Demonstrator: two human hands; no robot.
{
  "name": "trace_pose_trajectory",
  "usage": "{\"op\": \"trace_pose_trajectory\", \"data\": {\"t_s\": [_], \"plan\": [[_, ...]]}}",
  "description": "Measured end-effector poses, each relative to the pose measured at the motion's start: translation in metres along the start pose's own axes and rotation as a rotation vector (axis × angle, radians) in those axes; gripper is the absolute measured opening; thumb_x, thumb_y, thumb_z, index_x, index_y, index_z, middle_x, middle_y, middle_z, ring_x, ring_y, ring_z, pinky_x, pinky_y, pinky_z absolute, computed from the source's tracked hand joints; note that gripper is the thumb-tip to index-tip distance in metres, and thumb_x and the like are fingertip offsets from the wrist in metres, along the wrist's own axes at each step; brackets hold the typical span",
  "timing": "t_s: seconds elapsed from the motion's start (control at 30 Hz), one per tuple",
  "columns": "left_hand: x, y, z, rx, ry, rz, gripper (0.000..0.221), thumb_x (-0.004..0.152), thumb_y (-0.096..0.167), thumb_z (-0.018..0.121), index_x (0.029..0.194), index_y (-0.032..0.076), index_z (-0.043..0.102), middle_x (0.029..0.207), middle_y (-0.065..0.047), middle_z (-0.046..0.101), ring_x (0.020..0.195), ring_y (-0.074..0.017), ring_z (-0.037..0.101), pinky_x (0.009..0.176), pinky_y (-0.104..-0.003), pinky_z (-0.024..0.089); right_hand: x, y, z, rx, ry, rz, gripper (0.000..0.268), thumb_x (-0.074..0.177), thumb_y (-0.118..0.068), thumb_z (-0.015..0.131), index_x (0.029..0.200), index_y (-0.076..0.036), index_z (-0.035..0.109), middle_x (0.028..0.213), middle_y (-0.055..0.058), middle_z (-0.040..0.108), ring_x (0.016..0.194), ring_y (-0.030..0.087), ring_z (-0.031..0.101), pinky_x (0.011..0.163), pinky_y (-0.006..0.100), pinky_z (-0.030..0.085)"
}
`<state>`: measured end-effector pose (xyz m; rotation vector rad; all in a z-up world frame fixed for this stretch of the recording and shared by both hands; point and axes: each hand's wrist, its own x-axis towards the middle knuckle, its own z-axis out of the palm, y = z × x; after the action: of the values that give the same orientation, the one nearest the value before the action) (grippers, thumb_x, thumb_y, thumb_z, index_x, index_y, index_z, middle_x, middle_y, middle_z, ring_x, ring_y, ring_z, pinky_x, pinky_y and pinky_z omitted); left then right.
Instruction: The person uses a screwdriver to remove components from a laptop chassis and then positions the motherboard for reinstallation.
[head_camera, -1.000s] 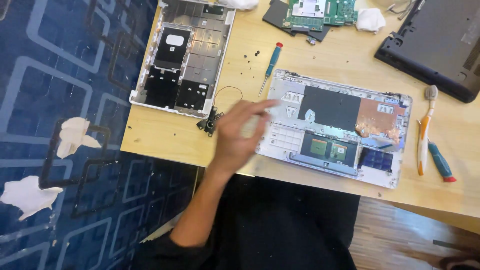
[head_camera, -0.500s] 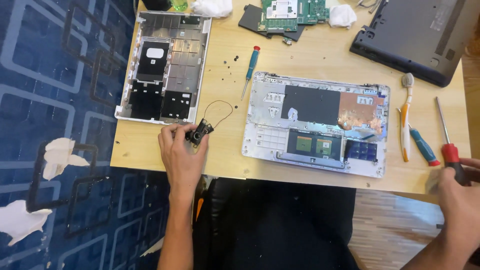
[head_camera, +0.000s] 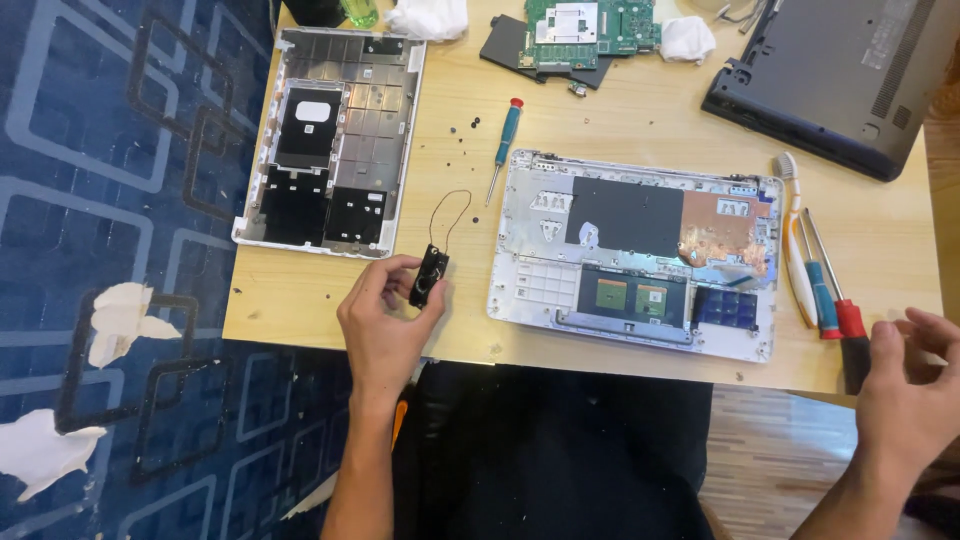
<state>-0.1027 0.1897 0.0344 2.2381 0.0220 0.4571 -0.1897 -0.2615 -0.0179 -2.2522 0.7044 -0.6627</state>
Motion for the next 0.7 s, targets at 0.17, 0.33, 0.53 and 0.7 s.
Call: {"op": "trace_pose_trajectory", "data": {"t_s": [0.17, 0.33, 0.53, 0.7], "plan": [[0.002, 0.002, 0.023, -0.439, -0.052, -0.219, 0.027, 0.085, 0.01, 0.08, 0.109, 0.004, 0.068, 0.085, -0.003, 0.061, 0.072, -0.0098, 0.051, 0.068, -0.022, 0.05, 0.0, 0.008, 0.0, -0.073, -0.028, -0.177, 0.016, 0.124, -0.001, 0.071, 0.138, 0.002, 0.066, 0.129, 0.018, 0.068, 0.115, 0.03, 0.063, 0.099, 0.042, 0.048], [-0.003, 0.003, 0.045, -0.631, -0.123, -0.278, 0.028, 0.086, 0.011, 0.076, 0.111, 0.005, 0.066, 0.096, -0.006, 0.067, 0.085, -0.0123, 0.06, 0.075, -0.023, 0.054, 0.0, -0.038, -0.011, -0.129, -0.107, -0.027, 0.018, 0.12, -0.013, 0.068, 0.137, -0.008, 0.062, 0.128, 0.006, 0.069, 0.12, 0.022, 0.062, 0.099, 0.038, 0.045], [-0.011, 0.03, 0.058, -0.745, -0.187, -0.296, 0.032, 0.082, 0.012, 0.08, 0.106, 0.008, 0.06, 0.091, -0.006, 0.065, 0.082, -0.0141, 0.059, 0.071, -0.025, 0.054, -0.015, -0.049, -0.009, -0.282, 0.06, -0.094, 0.031, 0.115, -0.015, 0.07, 0.144, -0.006, 0.068, 0.139, 0.01, 0.063, 0.118, 0.036, 0.055, 0.098, 0.049, 0.039], [-0.012, 0.057, 0.062, -0.925, -0.24, -0.397, 0.043, 0.077, 0.025, 0.086, 0.106, 0.008, 0.058, 0.091, -0.007, 0.066, 0.079, -0.0145, 0.064, 0.075, -0.023, 0.058, -0.046, -0.129, 0.007, 0.238, -0.203, -0.542, 0.023, 0.096, 0.006, 0.073, 0.115, 0.016, 0.064, 0.114, 0.03, 0.068, 0.107, 0.038, 0.067, 0.104, 0.045, 0.054]]}}
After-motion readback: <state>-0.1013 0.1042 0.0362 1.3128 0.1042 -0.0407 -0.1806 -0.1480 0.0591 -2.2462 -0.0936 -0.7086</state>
